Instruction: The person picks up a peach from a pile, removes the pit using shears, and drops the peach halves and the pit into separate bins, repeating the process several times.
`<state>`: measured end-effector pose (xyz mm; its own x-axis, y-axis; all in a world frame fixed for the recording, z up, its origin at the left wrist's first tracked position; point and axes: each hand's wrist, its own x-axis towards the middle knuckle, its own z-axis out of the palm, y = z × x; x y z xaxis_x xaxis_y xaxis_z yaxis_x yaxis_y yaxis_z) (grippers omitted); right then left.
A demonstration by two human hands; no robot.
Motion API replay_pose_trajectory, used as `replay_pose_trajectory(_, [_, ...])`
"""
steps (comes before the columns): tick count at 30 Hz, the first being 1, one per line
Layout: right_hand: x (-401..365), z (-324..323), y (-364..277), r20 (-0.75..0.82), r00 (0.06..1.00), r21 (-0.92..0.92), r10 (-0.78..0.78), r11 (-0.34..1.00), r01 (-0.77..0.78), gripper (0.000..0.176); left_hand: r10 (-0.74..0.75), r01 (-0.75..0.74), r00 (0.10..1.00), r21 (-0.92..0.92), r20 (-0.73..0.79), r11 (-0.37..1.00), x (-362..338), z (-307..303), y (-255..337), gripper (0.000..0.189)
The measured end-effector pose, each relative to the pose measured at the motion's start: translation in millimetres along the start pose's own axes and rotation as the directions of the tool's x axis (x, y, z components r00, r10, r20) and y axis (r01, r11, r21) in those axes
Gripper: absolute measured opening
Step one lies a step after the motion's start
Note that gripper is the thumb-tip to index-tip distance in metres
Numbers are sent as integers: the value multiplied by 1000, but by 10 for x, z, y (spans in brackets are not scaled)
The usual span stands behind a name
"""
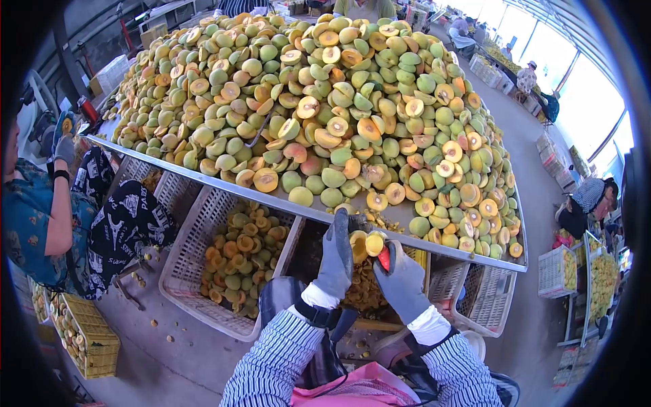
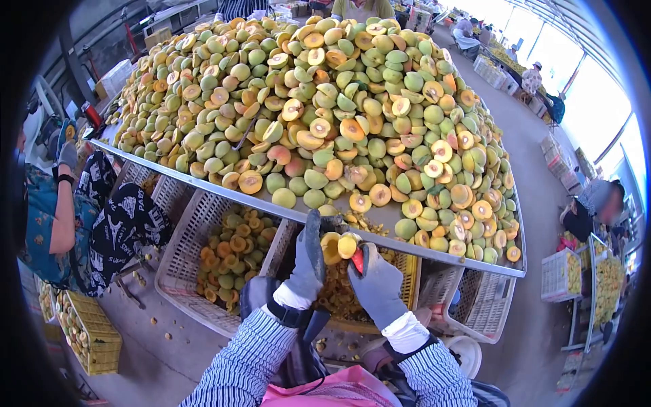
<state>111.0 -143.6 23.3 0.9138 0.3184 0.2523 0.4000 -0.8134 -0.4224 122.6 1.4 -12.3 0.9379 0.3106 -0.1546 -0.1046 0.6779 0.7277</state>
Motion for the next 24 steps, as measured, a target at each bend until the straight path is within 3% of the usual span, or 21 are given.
replay_pose_trajectory(5, [-20,53,-37,84,995,-101,53,994,-45,40,-143,139,989,-102,-31,985,-21,-27,0,39])
replay_pose_trajectory(7, [-69,80,-38,94,991,-150,94,985,-79,41,155,-156,988,280,24,947,-42,-17,-13,36])
replay_pose_trajectory(8, [-89,89,-43,104,986,-197,128,975,-106,43,154,-156,988,278,28,948,-35,-40,-19,36])
replay_pose_trajectory(10, [-140,94,-75,120,977,-192,176,970,-151,43,-3,-12,998,253,58,967,-28,-97,-27,34])
replay_pose_trajectory(14, [-231,76,-75,238,922,-147,306,949,-277,45,-8,-18,996,297,85,955,-111,-70,-52,33])
replay_pose_trajectory(16, [-278,41,-100,223,918,-173,328,940,-294,45,80,-117,992,432,102,894,-166,-42,-43,33])
replay_pose_trajectory(19, [-350,31,-70,163,944,-143,288,953,-266,41,91,-153,981,387,173,909,-169,-110,-106,32])
replay_pose_trajectory(21, [-452,20,-48,72,971,-32,228,974,-226,39,59,-107,989,387,133,916,-186,-144,-147,32])
replay_pose_trajectory(22, [-455,22,-20,74,972,-34,224,974,-222,39,23,-55,996,385,89,921,-202,-161,-175,31])
replay_pose_trajectory(24, [-466,56,38,76,986,-82,147,987,-141,39,43,-88,990,347,134,934,-184,-237,-295,30])
